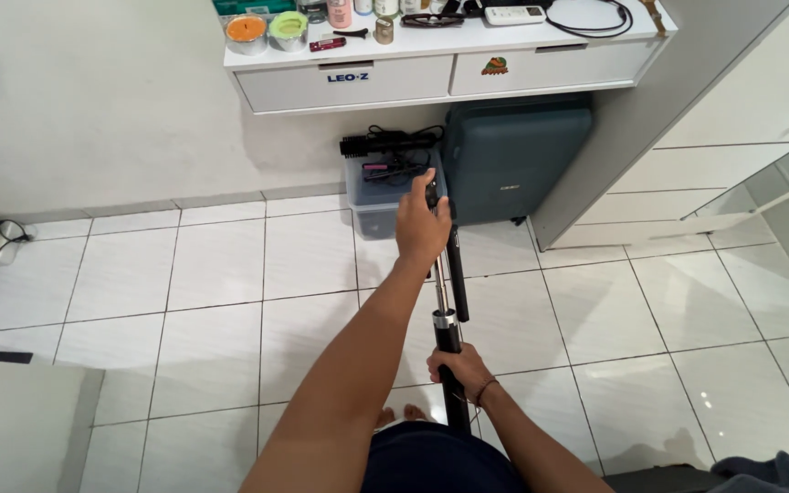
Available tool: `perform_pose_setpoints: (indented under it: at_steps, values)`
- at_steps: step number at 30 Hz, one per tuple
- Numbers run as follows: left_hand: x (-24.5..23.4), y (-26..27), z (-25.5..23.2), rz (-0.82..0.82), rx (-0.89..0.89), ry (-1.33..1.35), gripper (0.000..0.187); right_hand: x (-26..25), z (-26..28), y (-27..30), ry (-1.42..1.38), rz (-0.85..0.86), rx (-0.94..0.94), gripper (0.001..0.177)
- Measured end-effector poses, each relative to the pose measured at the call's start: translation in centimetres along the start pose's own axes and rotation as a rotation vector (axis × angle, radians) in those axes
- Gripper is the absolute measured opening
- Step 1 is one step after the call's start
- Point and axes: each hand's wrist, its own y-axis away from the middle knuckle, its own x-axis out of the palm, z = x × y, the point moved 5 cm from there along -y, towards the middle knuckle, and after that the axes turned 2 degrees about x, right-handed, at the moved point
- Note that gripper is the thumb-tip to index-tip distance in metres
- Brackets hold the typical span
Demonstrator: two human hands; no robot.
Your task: Collapsing a tripod, putting it into a drawer, and lighting decorative candles on a vanity.
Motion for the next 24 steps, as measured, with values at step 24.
perform_pose_setpoints:
  at_steps: [24]
  values:
    - [-2.4, -12.6, 3.0, 0.18, -0.193, 0.081, 0.07, 0.6, -1.9, 4.0, -0.014, 0.316, 0.116, 0.026]
